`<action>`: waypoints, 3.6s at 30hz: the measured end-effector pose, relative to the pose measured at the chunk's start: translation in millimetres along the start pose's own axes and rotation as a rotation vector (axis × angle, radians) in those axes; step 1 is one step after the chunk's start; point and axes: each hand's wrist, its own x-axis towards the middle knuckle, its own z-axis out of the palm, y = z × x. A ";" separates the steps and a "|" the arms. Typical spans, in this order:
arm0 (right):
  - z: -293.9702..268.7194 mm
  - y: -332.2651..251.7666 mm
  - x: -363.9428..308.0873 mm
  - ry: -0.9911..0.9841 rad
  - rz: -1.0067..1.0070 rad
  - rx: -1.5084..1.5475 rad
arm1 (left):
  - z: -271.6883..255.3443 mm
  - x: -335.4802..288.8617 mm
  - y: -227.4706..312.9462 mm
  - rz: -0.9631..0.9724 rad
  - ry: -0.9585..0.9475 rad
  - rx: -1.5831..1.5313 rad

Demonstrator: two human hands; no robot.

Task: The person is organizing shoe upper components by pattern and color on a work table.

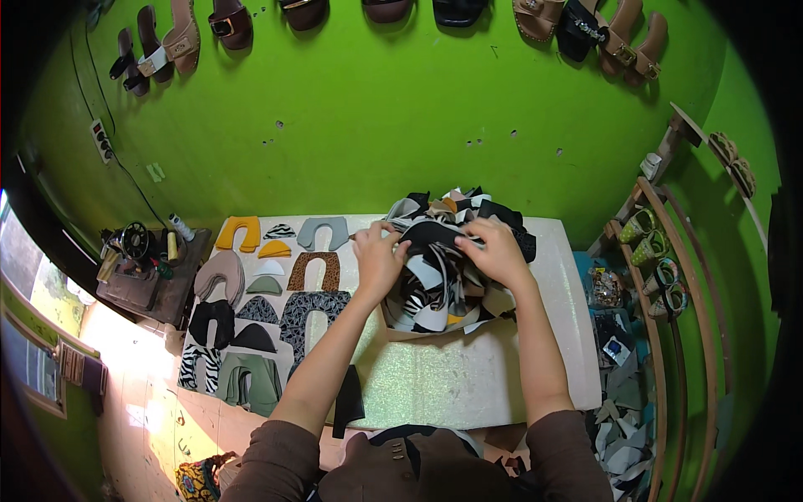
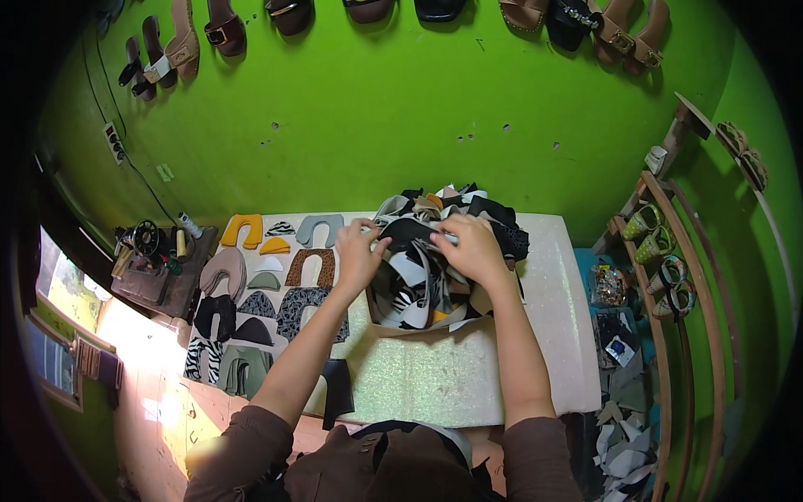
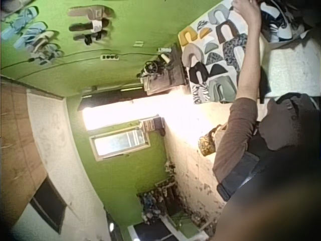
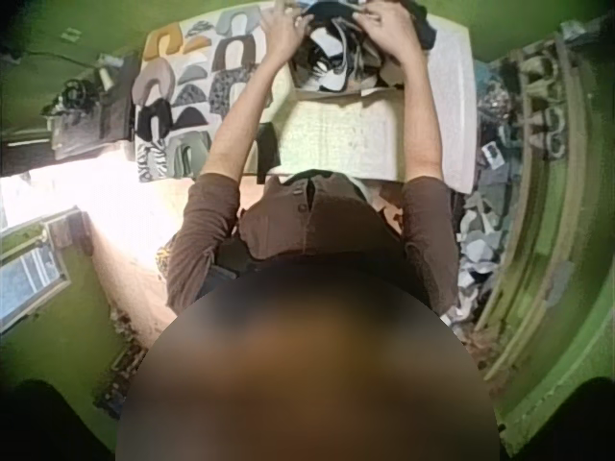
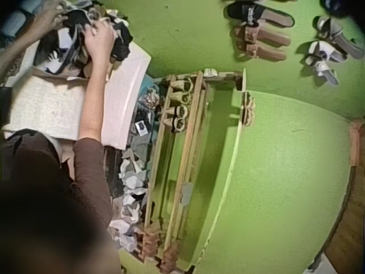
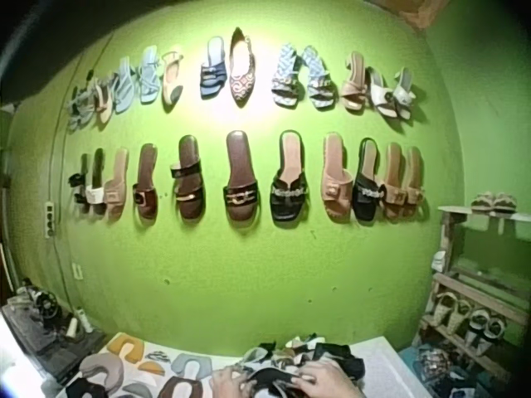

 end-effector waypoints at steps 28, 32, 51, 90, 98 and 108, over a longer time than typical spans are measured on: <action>-27.9 -27.6 56.4 0.451 -0.199 -0.203 | -10.9 23.7 26.1 0.023 -0.045 -0.466; -46.1 -30.3 61.9 0.534 -0.158 -0.077 | -2.7 14.4 12.3 0.046 -0.123 -0.471; -54.4 -11.8 26.5 0.465 0.253 1.162 | -29.8 -0.8 1.2 -0.285 -0.141 -0.697; 124.2 -87.5 -150.3 0.084 0.054 -0.151 | -102.4 -141.0 -79.6 -0.873 0.020 -1.747; 79.0 -97.6 -121.3 0.421 0.357 0.061 | -132.4 -140.6 -88.9 -0.871 -0.033 -1.773; 48.7 -79.8 -101.0 0.596 0.472 0.058 | -152.5 -146.2 -88.2 -0.803 -0.158 -1.674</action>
